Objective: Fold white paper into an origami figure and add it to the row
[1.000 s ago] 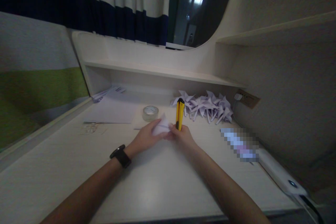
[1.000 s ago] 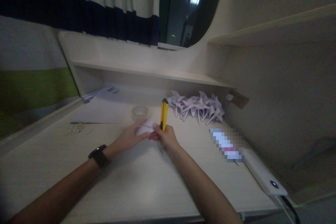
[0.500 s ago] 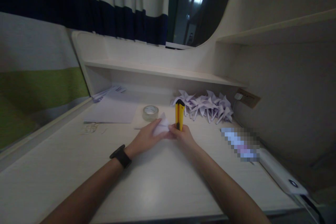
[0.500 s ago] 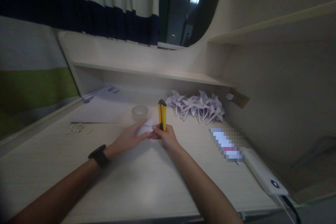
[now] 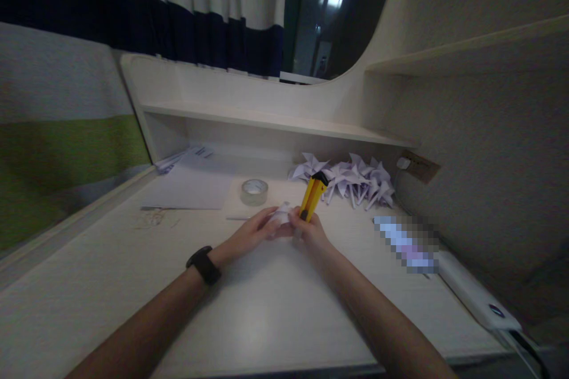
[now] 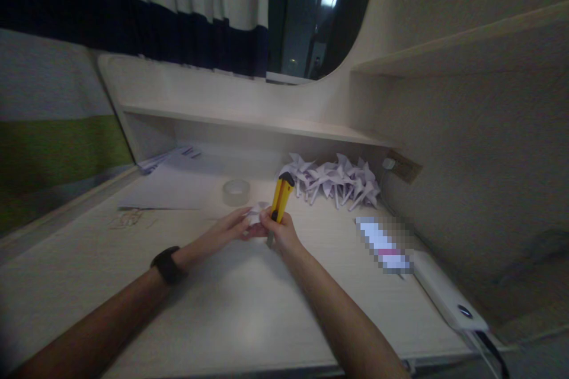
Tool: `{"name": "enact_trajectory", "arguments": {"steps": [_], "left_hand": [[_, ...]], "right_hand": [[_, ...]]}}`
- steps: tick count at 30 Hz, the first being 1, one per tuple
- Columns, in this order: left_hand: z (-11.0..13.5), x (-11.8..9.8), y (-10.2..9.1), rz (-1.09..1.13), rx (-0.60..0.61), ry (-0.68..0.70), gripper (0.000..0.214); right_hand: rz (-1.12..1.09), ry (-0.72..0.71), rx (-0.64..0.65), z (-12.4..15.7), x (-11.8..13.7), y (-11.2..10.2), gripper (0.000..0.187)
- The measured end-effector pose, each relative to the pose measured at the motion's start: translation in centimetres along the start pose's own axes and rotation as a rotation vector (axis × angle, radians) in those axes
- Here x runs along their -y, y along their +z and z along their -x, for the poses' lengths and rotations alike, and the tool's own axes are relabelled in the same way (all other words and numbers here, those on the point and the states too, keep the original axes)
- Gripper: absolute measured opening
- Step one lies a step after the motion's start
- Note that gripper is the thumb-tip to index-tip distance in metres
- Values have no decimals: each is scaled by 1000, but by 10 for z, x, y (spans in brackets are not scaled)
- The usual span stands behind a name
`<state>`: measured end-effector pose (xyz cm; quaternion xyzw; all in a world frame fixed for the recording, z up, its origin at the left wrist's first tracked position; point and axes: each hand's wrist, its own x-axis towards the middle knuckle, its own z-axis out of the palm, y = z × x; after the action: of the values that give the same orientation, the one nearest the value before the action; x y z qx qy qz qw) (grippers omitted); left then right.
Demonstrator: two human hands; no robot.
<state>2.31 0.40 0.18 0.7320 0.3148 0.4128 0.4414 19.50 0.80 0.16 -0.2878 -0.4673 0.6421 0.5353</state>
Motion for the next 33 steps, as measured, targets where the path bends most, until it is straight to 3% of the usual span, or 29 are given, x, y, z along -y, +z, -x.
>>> {"name": "enact_trajectory", "arguments": {"steps": [7, 12, 16, 19, 24, 29, 33], "left_hand": [[-1, 11, -2, 186, -69, -85, 57], [-1, 14, 3, 262, -60, -67, 50], [-1, 15, 12, 352, -141, -78, 51], [-1, 14, 18, 446, -138, -72, 50], [-1, 9, 20, 504, -138, -95, 52], [1, 1, 20, 568, -122, -144, 50], [1, 0, 20, 573, -154, -165, 51]], "right_hand": [[-72, -31, 27, -1, -6, -5, 35], [-118, 3, -72, 1, -3, -2, 37], [-103, -7, -98, 2, 0, 1, 37], [-117, -18, -125, 3, 2, 3, 36], [-146, 2, -111, 3, 2, 2, 35], [-147, -65, -30, 1, 2, 0, 29], [-100, -85, -50, 1, 3, 0, 30]]}}
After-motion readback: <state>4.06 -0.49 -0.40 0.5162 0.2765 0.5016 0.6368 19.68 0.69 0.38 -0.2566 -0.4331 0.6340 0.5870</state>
